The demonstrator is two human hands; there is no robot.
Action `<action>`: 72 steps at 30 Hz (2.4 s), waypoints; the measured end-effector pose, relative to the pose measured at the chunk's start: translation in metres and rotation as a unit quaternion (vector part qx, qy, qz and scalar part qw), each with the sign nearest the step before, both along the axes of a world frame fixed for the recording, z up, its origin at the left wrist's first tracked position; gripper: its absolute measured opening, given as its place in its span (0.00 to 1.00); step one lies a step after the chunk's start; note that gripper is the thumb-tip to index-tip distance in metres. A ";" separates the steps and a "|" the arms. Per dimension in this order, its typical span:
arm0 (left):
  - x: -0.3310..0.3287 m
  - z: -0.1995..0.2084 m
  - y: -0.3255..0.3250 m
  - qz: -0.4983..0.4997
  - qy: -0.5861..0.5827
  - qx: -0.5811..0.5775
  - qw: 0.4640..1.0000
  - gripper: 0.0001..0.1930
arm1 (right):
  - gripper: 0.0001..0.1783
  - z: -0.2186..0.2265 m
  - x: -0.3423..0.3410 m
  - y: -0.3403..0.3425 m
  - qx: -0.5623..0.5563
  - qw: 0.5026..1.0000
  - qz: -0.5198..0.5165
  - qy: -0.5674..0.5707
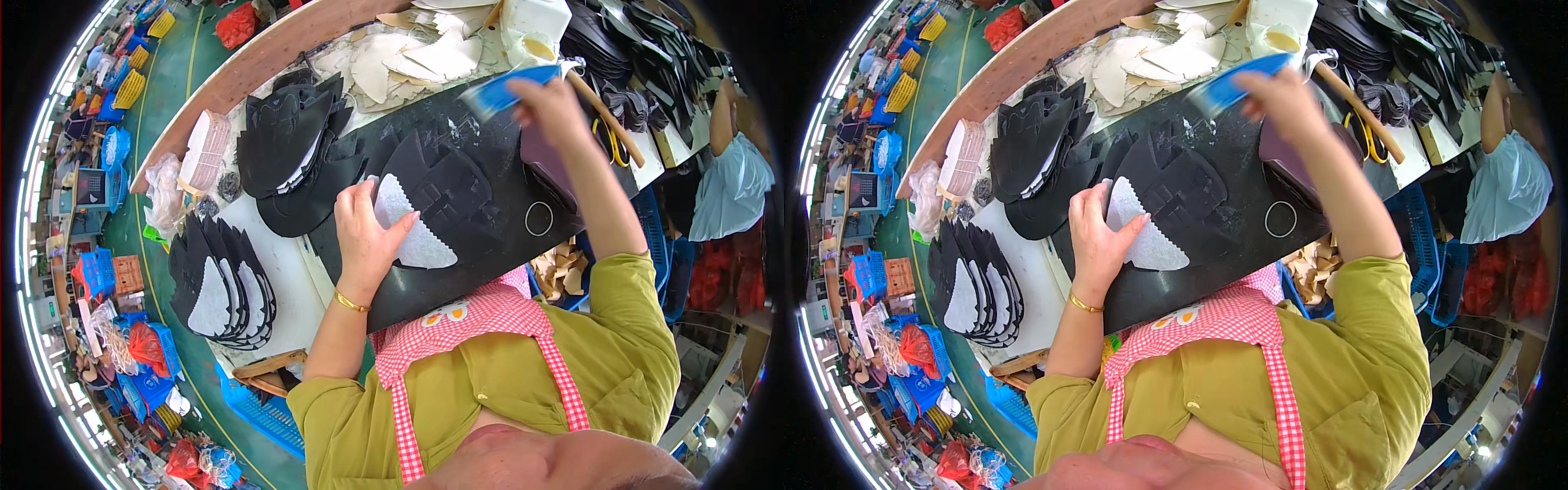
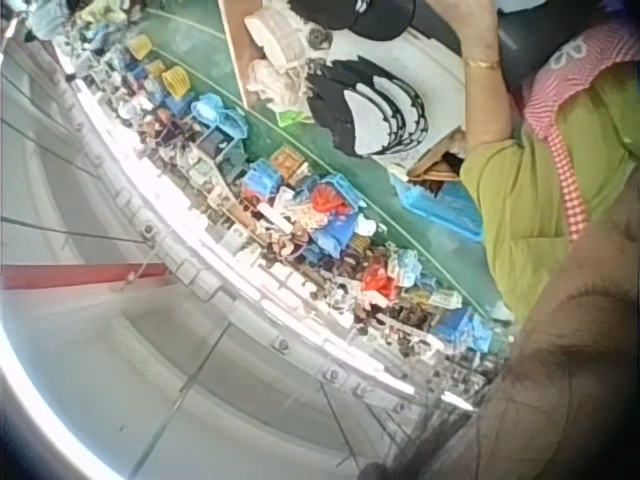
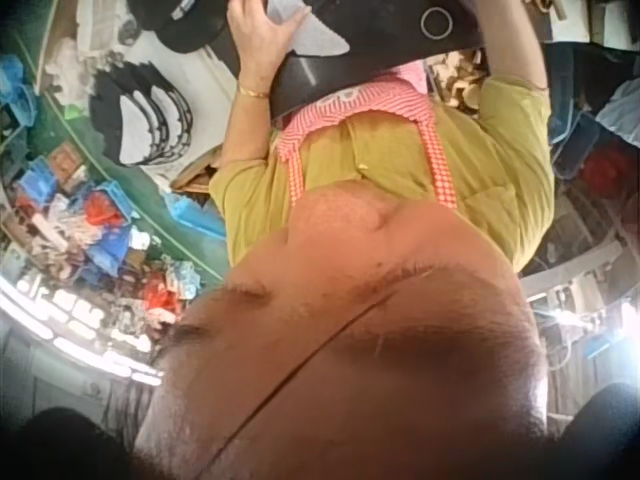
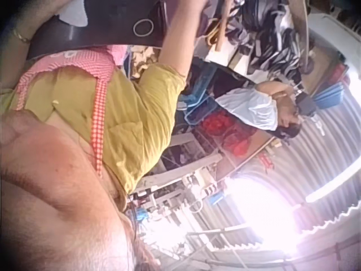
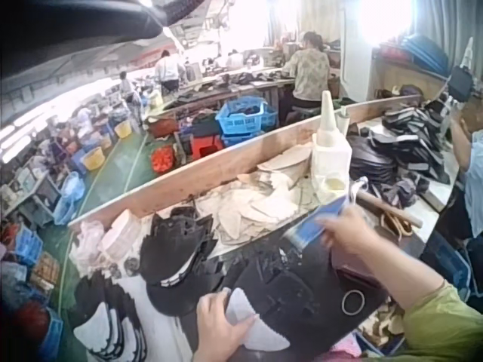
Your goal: The person applies adhesive onto shoe components using a handheld applicator and presses the pieces together on the workbench.
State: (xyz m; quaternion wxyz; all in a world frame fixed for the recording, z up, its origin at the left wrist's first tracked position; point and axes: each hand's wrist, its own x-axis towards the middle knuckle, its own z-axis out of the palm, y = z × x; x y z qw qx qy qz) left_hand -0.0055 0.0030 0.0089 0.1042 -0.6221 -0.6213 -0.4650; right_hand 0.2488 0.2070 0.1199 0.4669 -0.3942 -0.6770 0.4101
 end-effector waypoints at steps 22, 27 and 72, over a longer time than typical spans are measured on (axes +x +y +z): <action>0.002 -0.009 0.013 -0.019 0.027 0.009 0.999 0.35 | 0.11 -0.092 0.019 -0.162 0.344 0.878 0.296 -0.150; 0.003 -0.010 0.012 -0.020 0.023 0.029 0.999 0.34 | 0.09 -0.092 0.050 -0.144 -0.013 0.998 -0.018 -0.060; 0.001 0.001 0.027 0.008 0.051 0.007 0.999 0.28 | 0.17 -0.035 -0.080 -0.051 0.221 0.959 0.083 -0.159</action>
